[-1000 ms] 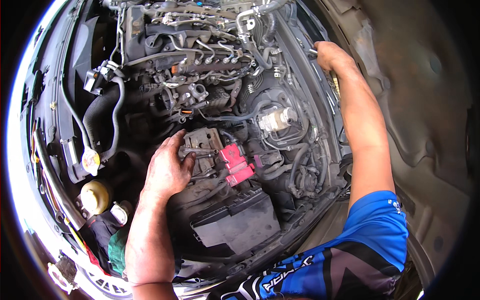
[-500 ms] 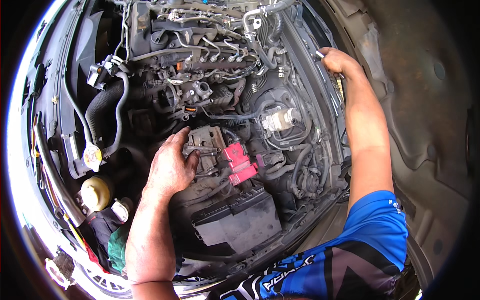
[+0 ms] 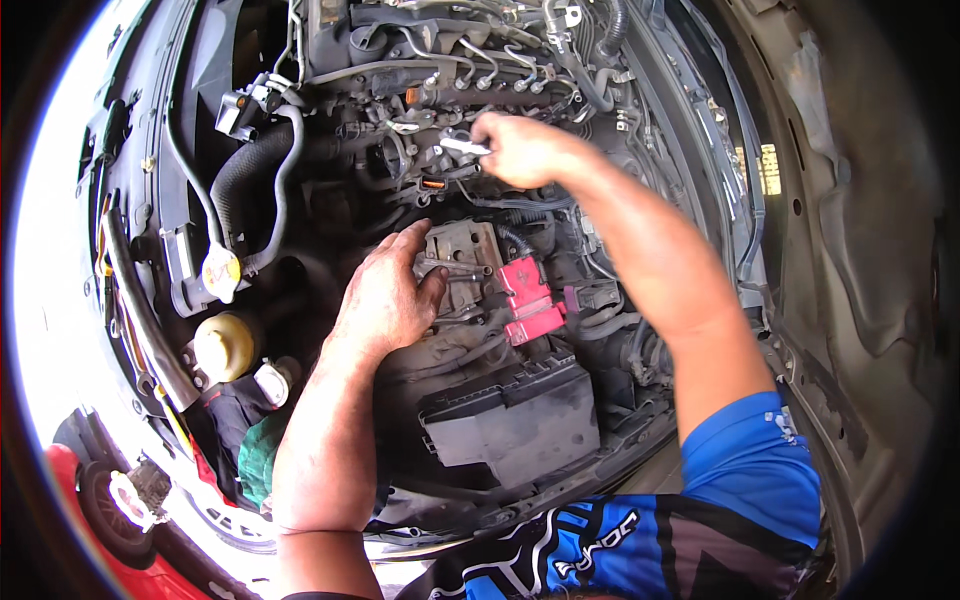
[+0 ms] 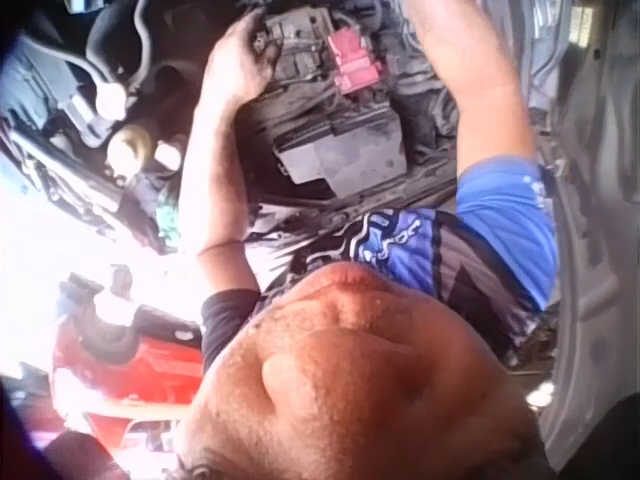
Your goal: Removing a metal component from a car engine using hand tools.
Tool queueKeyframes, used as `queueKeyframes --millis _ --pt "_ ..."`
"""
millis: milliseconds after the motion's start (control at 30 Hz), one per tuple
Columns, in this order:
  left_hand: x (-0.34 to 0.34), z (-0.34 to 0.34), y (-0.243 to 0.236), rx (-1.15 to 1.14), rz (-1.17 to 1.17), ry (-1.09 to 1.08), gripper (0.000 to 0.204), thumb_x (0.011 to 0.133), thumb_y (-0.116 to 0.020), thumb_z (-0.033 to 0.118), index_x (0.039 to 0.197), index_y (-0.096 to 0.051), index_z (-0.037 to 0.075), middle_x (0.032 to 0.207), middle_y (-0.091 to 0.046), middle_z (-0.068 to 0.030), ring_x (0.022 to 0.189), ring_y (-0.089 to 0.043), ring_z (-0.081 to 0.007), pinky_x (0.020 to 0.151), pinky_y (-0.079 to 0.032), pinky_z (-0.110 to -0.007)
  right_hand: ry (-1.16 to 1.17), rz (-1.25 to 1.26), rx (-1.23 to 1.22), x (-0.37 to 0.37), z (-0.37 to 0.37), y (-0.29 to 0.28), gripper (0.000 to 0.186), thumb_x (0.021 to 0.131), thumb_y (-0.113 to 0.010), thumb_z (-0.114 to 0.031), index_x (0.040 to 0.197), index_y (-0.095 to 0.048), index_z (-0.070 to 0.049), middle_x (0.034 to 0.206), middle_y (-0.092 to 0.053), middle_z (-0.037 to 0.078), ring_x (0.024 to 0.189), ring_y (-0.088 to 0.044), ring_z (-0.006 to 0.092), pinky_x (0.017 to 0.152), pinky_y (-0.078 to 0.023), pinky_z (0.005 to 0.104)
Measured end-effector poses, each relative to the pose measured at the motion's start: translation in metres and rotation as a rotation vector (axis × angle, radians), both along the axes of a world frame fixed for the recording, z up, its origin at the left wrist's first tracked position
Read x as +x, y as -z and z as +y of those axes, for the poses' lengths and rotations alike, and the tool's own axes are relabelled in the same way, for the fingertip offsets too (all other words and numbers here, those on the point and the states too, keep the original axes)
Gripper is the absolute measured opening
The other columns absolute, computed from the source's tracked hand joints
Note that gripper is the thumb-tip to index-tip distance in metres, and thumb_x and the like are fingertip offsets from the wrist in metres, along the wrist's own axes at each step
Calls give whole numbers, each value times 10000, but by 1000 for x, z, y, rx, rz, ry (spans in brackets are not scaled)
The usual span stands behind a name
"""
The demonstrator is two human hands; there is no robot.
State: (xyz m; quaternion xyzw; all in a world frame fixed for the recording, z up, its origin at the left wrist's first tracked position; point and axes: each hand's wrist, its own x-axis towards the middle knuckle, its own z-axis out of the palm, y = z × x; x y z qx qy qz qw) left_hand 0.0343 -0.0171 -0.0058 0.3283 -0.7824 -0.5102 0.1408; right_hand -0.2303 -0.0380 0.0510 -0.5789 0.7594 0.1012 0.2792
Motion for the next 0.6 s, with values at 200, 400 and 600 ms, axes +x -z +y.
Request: queueKeyframes --millis 200,400,600 --pt "-6 2 2 42 -18 36 581 865 -684 167 1390 -502 -4 1294 -609 -221 1224 -582 -366 1042 -467 -416 33 144 -60 18 -27 66 340 884 -566 -129 1209 -619 -42 1193 -668 215 1116 -651 368 948 -519 436" --pt "-9 2 7 35 -28 24 578 844 -699 117 1371 -511 -28 1217 -648 -233 1168 -618 -371 996 -497 -414 86 64 -85 40 -30 74 438 840 -628 -136 1267 -653 -39 1357 -589 216 1244 -591 365 1018 -504 436" --pt "-17 7 16 57 -51 42 580 846 -704 91 1377 -506 -32 1208 -662 -211 1140 -643 -345 975 -502 -396 31 -82 -66 14 -12 81 436 871 -551 -93 1301 -604 -42 1345 -582 213 1245 -569 385 1025 -478 480"
